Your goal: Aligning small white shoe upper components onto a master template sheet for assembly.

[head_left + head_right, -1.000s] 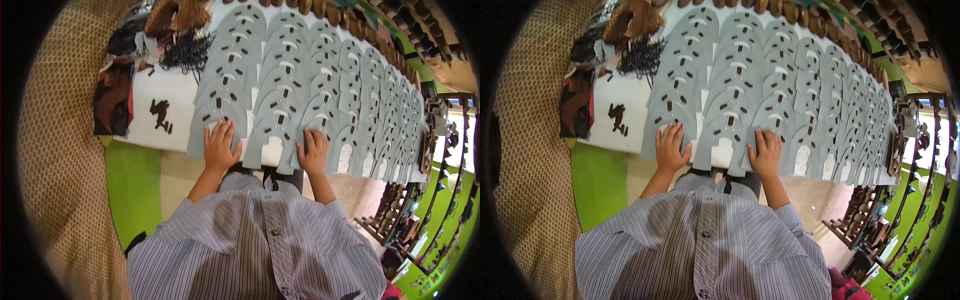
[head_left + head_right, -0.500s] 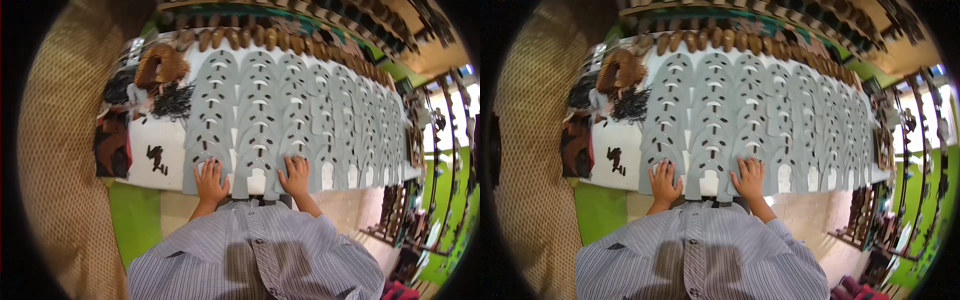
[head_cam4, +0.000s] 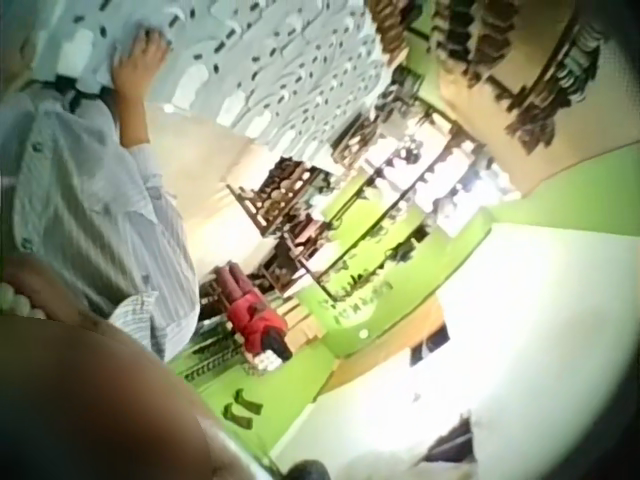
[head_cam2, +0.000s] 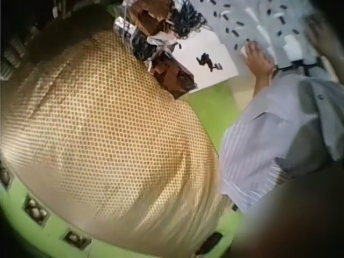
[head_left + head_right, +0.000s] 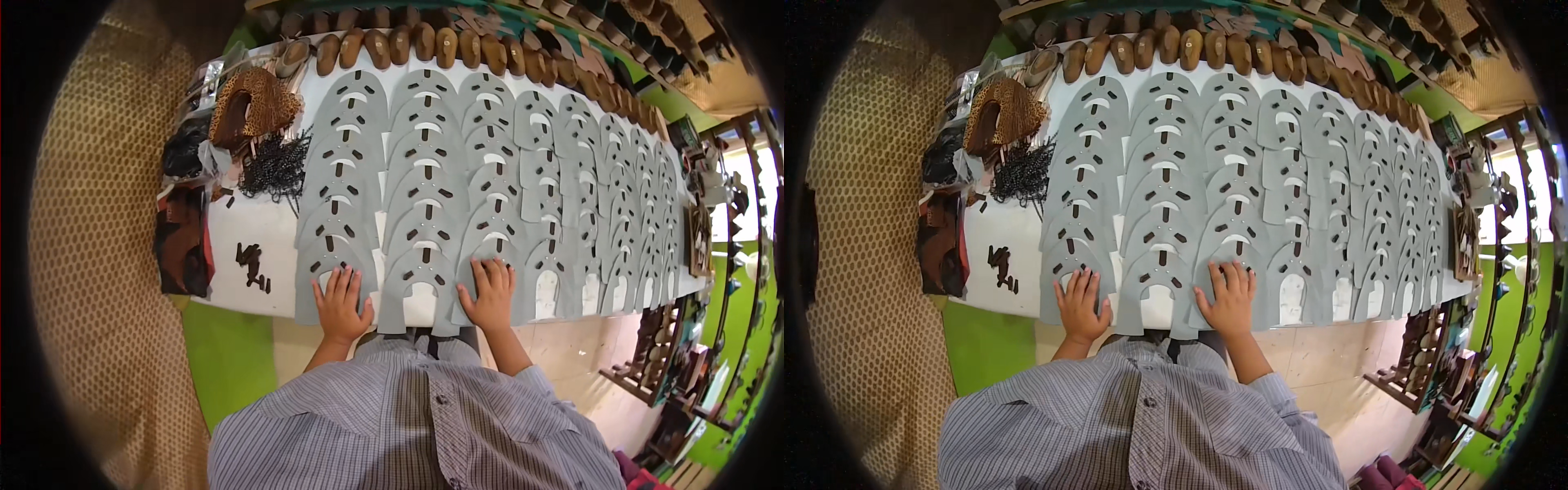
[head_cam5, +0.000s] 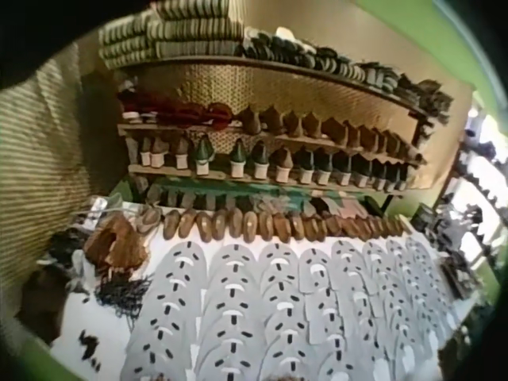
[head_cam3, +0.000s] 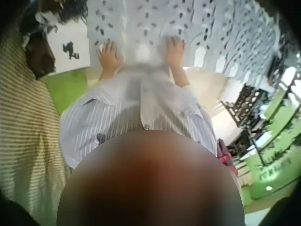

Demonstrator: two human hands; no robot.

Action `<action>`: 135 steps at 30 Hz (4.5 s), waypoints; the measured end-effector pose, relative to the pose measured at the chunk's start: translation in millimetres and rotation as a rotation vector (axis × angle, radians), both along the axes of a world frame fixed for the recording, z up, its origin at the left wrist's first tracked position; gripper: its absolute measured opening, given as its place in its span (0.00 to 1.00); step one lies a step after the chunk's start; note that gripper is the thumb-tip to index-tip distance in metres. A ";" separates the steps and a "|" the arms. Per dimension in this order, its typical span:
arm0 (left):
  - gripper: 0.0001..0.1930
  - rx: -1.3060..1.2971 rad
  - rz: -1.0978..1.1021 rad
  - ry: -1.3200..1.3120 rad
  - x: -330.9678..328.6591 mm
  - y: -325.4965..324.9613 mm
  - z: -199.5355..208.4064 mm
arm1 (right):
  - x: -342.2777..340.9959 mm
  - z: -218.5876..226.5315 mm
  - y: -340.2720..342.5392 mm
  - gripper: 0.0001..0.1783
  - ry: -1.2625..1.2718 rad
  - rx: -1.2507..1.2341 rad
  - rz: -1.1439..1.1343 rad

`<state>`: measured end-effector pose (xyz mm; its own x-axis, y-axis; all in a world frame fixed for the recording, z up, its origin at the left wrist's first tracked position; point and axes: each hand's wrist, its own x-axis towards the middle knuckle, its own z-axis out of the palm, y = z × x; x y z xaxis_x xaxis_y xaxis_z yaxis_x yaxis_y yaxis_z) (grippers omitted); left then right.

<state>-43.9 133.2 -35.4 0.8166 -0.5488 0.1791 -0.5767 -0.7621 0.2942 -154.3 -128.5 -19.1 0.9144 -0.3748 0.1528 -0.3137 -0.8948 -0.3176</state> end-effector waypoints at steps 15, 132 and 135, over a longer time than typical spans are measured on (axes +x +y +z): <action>0.23 -0.095 0.020 -0.058 -4.0 4.7 -4.4 | 6.5 -4.3 -0.3 0.29 -0.051 -0.025 0.044; 0.23 0.151 -0.096 -0.052 102.5 10.4 12.7 | 152.8 10.0 125.2 0.22 0.134 -0.153 0.409; 0.21 0.153 -0.100 -0.041 102.2 9.4 13.7 | 145.7 8.6 125.1 0.22 0.143 -0.149 0.383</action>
